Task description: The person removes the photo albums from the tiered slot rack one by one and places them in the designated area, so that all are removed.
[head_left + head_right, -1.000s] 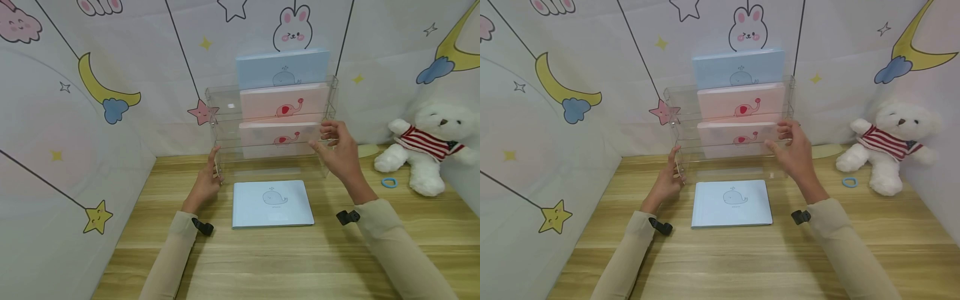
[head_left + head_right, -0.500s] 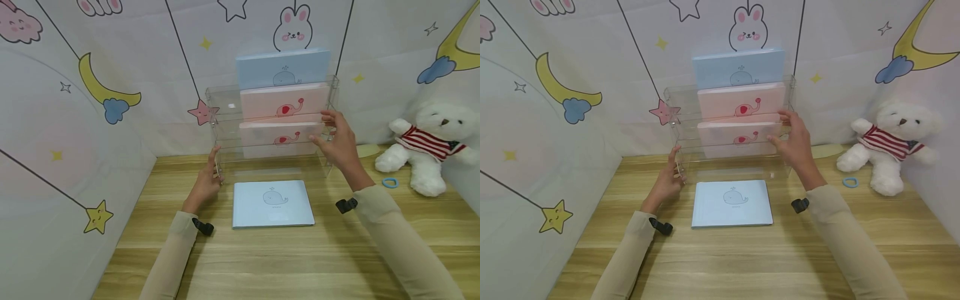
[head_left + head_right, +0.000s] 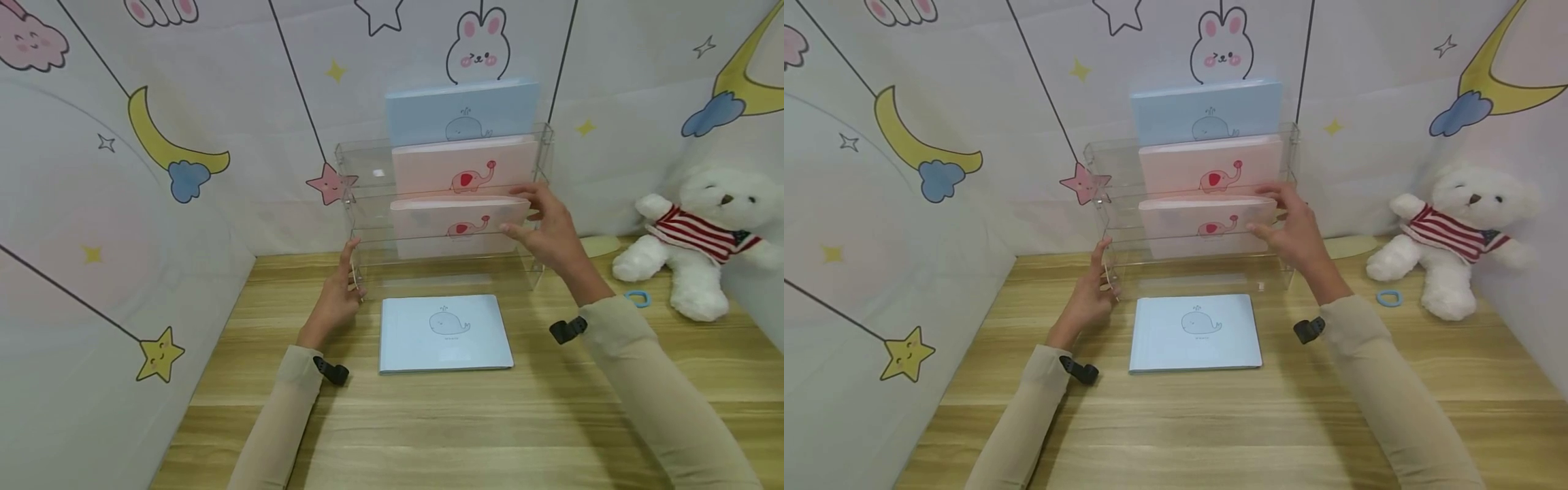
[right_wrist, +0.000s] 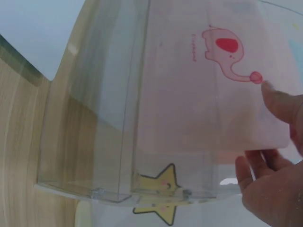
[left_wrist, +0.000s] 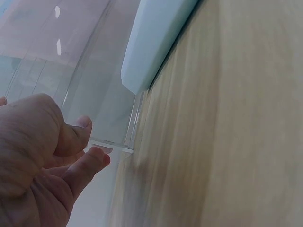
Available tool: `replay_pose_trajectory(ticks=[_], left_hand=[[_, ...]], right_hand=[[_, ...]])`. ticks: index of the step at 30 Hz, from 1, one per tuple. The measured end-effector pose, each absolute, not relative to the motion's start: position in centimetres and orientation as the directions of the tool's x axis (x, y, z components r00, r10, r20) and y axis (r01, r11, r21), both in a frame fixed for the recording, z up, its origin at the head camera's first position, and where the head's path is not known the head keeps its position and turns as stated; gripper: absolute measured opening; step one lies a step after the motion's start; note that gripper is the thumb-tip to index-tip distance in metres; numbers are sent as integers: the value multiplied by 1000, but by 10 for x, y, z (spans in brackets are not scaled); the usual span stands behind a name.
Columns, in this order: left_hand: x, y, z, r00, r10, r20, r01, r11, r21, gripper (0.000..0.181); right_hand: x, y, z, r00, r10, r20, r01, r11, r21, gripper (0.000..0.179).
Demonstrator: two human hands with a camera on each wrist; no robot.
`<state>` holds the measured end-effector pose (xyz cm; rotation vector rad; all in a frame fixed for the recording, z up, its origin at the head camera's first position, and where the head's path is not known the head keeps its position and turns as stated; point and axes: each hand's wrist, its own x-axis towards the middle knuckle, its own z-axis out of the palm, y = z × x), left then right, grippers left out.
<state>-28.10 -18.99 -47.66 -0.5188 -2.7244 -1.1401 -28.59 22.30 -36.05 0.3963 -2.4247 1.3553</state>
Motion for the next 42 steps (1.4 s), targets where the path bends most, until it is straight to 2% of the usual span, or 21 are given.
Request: replay_pose_trajectory(ticks=[4, 7, 11, 17, 19, 23, 30, 42], left_hand=[[-280, -190, -476, -932, 258, 254, 362, 653, 666, 113], [-279, -190, -475, -931, 258, 257, 364, 653, 664, 112], [-278, -190, -474, -929, 259, 265, 370, 651, 662, 112], [-279, -189, -476, -927, 263, 266, 374, 651, 660, 111], [-279, -190, -476, -929, 260, 263, 370, 653, 661, 112], [-279, -190, -476, -934, 249, 255, 356, 658, 664, 113], [-279, -190, -475, -936, 250, 247, 352, 656, 668, 113], [-279, -190, -475, -937, 252, 240, 348, 652, 674, 112]], right_hand=[[-292, 223, -360, -900, -133, 415, -427, 466, -775, 54], [-296, 224, -359, -914, -145, 378, -403, 421, -813, 45], [-301, 226, -360, -923, -158, 351, -384, 304, -872, 37], [-310, 226, -370, -881, -176, 439, -458, 87, -885, 33], [-312, 225, -373, -866, -152, 477, -490, 59, -870, 31], [-314, 218, -378, -852, -65, 519, -523, 87, -848, 28], [-314, 206, -381, -865, 83, 495, -475, 181, -861, 27], [-312, 198, -379, -864, 140, 483, -453, 202, -868, 25]])
